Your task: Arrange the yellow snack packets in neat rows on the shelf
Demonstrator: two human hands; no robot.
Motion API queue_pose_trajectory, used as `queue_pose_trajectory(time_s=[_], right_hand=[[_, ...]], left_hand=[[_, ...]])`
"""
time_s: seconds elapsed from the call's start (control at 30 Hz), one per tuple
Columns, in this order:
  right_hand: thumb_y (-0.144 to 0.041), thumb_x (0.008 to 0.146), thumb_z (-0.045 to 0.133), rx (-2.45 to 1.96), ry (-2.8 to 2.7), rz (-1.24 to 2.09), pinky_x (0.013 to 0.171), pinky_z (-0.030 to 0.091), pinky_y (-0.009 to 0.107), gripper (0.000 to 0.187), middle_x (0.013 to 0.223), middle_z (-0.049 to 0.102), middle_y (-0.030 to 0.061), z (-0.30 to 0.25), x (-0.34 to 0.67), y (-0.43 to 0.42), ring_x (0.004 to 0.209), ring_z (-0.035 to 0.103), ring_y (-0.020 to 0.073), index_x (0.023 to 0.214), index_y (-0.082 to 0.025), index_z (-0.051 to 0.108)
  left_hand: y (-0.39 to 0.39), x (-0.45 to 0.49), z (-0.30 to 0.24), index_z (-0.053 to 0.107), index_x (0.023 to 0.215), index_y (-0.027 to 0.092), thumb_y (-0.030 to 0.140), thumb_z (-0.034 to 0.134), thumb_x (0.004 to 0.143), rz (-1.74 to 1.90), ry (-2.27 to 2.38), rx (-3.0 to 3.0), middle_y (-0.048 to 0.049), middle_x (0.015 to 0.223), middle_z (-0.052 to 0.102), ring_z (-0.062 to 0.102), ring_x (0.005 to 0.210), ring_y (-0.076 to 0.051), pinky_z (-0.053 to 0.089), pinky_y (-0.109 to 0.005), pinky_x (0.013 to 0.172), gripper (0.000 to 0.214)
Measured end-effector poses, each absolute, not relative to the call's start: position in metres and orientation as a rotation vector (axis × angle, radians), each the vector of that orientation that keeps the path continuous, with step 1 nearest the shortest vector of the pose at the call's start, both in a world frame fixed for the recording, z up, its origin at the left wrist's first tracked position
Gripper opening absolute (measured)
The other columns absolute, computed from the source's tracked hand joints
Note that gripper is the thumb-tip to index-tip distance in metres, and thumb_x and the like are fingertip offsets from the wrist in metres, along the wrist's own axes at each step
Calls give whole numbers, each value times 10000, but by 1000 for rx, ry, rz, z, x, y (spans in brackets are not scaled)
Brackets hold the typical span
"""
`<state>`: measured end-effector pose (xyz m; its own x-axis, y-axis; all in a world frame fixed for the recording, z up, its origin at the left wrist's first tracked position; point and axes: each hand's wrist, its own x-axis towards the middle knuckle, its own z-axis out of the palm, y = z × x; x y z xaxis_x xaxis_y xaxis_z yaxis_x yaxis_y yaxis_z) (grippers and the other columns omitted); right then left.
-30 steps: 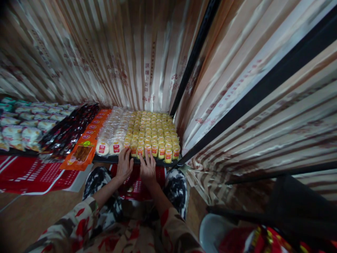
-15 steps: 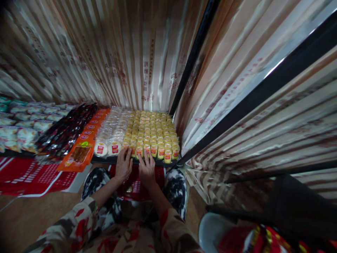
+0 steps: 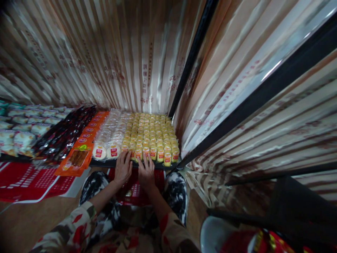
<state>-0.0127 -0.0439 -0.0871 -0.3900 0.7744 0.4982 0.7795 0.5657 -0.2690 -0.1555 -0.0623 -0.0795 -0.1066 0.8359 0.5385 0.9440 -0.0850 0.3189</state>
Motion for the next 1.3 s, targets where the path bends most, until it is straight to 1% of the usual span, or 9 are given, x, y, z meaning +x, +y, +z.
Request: queue_pose_trajectory(time_s=[0.17,0.53,0.73,0.9,1.1,1.3], right_hand=[[-126,859,396,-1248,-2213,-19,1011,313,461,484,1474,287,77,-88,-14,-43,1365,191,284,1329,-238,432],[-132,859,391,-1273,-2218,-15,1006,307,451,491,1475,284,74,-89,-16,-41,1358,201,281,1334,-249,423],[-146,861,391,-1283,-2220,4,1018,284,456,484,1477,278,78,-88,-16,-43,1367,174,283,1335,-242,422],[-160,868,380,-1278,-2205,-1,1022,278,459,459,1464,301,90,-86,-16,-44,1371,163,280,1319,-218,442],[-152,871,360,-1297,-2213,7,1019,275,466,454,1472,283,93,-85,-17,-46,1365,175,284,1313,-207,449],[-164,874,363,-1306,-2214,24,1022,271,446,461,1470,287,92,-85,-17,-48,1368,168,276,1327,-207,431]], left_hand=[[-60,-155,-81,391,1308,100,190,405,864,-915,-1992,-1974,-167,1330,418,344,1268,-277,346,-443,1033,453],[-58,-154,-80,404,1298,86,188,393,868,-928,-2015,-1972,-182,1327,422,337,1276,-274,341,-443,1035,442],[-58,-153,-84,353,1335,100,186,403,858,-972,-2025,-1972,-180,1379,354,293,1309,-279,329,-450,1045,487],[-58,-154,-86,304,1358,117,176,385,859,-1015,-1992,-1996,-167,1371,370,302,1308,-271,335,-457,1045,509],[-61,-157,-87,280,1364,96,161,377,856,-1023,-1974,-2013,-176,1371,366,279,1321,-262,320,-449,1062,521],[-65,-157,-84,266,1377,128,145,375,851,-1028,-1947,-2038,-167,1377,349,276,1322,-267,327,-464,1056,537]])
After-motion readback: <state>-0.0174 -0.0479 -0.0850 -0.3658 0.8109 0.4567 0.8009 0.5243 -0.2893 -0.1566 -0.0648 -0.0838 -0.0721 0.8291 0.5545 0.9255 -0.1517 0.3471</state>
